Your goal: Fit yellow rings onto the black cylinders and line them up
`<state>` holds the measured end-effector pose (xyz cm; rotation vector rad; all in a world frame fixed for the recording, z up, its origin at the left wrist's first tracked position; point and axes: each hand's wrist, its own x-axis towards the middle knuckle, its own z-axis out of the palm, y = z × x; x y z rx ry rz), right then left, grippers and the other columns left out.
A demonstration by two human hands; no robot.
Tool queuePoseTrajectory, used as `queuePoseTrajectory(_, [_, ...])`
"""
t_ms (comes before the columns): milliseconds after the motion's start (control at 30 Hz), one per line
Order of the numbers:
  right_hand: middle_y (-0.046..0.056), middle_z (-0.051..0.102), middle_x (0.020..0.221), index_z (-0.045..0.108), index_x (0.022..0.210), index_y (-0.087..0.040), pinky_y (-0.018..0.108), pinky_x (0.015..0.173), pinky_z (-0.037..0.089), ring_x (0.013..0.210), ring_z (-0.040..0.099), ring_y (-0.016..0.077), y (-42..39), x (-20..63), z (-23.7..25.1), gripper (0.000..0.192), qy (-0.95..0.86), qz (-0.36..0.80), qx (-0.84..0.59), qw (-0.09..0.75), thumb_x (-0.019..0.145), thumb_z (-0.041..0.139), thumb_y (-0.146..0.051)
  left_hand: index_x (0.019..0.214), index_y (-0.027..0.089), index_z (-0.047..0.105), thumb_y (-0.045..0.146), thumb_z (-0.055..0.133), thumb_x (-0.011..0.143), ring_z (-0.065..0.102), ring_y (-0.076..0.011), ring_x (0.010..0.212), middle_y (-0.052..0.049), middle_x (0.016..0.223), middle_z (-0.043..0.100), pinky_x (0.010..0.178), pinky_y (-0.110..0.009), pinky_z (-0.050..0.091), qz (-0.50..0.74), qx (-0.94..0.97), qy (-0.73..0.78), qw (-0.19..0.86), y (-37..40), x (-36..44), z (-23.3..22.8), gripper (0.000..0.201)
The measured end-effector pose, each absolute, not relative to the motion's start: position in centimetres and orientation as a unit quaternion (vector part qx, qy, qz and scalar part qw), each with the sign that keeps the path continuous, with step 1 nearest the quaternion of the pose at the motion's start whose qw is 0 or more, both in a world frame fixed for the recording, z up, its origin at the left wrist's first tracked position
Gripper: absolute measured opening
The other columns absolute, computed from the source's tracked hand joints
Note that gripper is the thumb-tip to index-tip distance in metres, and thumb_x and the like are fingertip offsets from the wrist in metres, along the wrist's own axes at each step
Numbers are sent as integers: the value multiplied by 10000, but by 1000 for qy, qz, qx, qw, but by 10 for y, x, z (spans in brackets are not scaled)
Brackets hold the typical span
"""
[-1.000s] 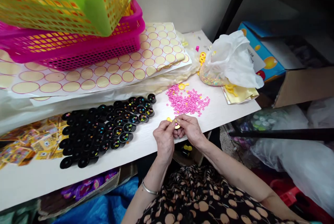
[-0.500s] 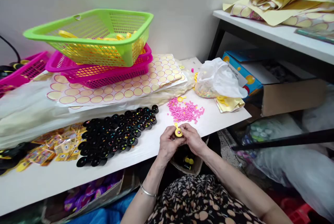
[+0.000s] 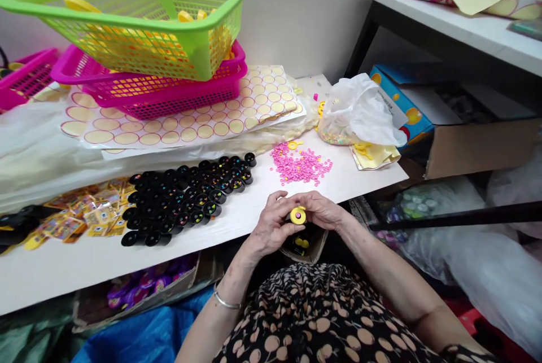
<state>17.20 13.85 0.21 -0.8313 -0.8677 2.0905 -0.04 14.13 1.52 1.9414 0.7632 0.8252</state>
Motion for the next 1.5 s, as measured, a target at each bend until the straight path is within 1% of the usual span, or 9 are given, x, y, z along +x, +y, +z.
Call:
queuePoseTrajectory(133, [54,648,883,614,1069,-112,214,649,429,745,569,120,138,181,7,524,-387,813,-307,308,598,756,-293,993,218,644,309,660,729,496,-218,1022,-54,965,655,1055,-442,238,308,815,291,395,138,2,17,280])
queuePoseTrajectory(400, [14,649,851,627,958,-126,219,668,442,754,584,124,139,185,12,511,-418,810,-309,270,468,768,-102,1005,213,638,221,587,757,469,-244,1071,-65,1012,640,1034,-450,245,270,848,266,371,132,6,16,254])
queuePoseTrajectory(667, [16,648,823,631,964,-105,184,577,414,665,567,100,116,179,-4,537,-369,807,-327,325,447,774,-135,879,207,649,196,614,722,414,-264,1096,-57,943,639,1033,-490,193,230,868,265,352,127,7,10,161])
queuePoseTrajectory(867, [24,650,829,659,937,-104,189,594,431,694,572,106,114,182,-2,513,-376,843,-300,241,437,772,-117,894,235,661,234,608,744,408,-265,1120,-52,977,638,1053,-520,147,186,880,233,371,124,8,21,159])
queuePoseTrajectory(1067, [-14,606,668,676,782,-90,210,541,420,600,545,108,112,181,-6,359,-408,811,-333,253,449,775,-183,884,226,655,179,525,776,406,-244,1115,-56,910,628,1076,-511,111,163,901,227,331,119,8,22,176])
queuePoseTrajectory(1233, [-8,596,724,639,889,-101,225,586,421,660,550,122,110,177,-8,385,-454,795,-329,233,539,728,-237,825,210,644,175,531,766,414,-245,1097,-54,896,627,1068,-519,119,176,899,246,318,116,7,6,132])
queuePoseTrajectory(1300, [10,604,791,613,929,-115,243,614,429,712,556,142,107,177,-11,365,-542,745,-337,196,588,684,-226,833,215,646,181,560,747,410,-251,1118,-47,881,631,1063,-507,151,174,897,234,333,115,2,4,126])
queuePoseTrajectory(1400, [67,606,927,590,921,-134,288,709,430,830,553,184,100,177,-23,260,-712,555,-404,149,668,602,-194,877,217,644,189,591,721,486,-232,1031,-43,827,634,998,-436,308,215,880,222,362,119,-15,2,167])
queuePoseTrajectory(1500, [113,627,871,590,899,-123,314,736,424,834,578,215,100,173,-45,182,-786,398,-472,32,750,529,-208,938,203,621,211,578,740,528,-214,891,-65,852,618,859,-388,411,365,797,414,245,133,-37,-5,202])
